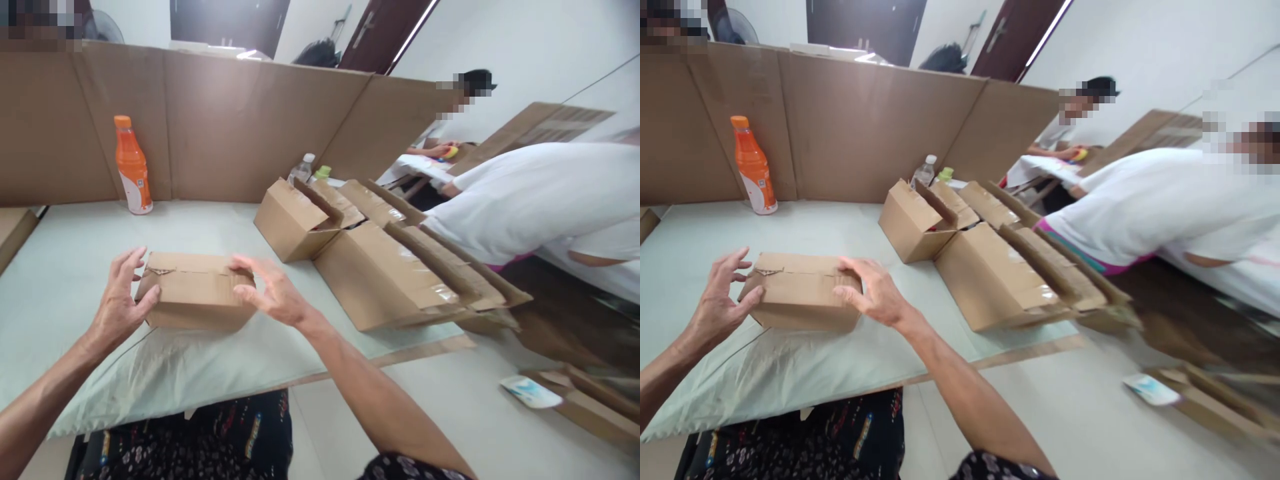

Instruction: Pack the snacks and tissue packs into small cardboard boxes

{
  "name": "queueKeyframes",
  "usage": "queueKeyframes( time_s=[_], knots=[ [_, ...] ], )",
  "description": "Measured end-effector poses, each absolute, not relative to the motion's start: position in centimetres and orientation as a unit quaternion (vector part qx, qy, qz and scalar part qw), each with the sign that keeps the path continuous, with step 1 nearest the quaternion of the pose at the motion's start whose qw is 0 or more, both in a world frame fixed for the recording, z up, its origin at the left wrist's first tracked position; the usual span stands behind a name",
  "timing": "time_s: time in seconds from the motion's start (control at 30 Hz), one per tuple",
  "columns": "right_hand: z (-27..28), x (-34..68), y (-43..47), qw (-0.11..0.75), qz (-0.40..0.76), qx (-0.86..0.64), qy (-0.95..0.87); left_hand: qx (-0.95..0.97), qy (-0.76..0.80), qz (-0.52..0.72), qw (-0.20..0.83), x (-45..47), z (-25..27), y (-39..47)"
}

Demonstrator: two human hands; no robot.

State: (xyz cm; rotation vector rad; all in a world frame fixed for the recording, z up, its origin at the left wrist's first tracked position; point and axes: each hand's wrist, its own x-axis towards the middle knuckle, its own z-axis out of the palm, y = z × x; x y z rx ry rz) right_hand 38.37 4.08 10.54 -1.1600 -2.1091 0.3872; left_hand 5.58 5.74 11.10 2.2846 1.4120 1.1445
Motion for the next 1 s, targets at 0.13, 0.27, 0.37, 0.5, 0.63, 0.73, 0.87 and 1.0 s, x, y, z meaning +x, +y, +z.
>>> queueKeyframes(
  time_s=[0.13,0.27,0.37,0.5,0.63,0.73,0.87,1.0],
  knots=[
    [8.0,38.5,2.6,0.316,0.082,-0.395,-0.859,0.824,0.455,0.316,0.119,5.6,10.6,6.3],
    [7.7,39.1,2.5,0.268,0.026,-0.398,-0.877,0.832,0.439,0.321,0.114,5.4,10.2,6.8],
    [8.8,39.4,4.0,0.233,0.048,-0.408,-0.881,0.827,0.432,0.346,0.102,5.3,9.6,7.0],
    [9.8,39.0,6.2,0.226,0.116,-0.393,-0.884,0.828,0.416,0.369,0.075,4.9,8.7,7.6],
    [9.6,38.3,6.5,0.267,0.121,-0.383,-0.876,0.827,0.412,0.374,0.077,5.1,8.7,8.0],
    [9.2,38.9,4.4,0.305,0.098,-0.398,-0.86,0.824,0.426,0.355,0.116,5.9,9.0,7.8],
    [8.3,42.5,-1.1,0.345,0.047,-0.474,-0.809,0.813,0.426,0.35,0.187,7.2,8.0,7.1],
    [6.9,47.6,-6.5,0.38,-0.091,-0.619,-0.681,0.836,0.429,0.267,0.215,8.4,4.3,7.2]
  ],
)
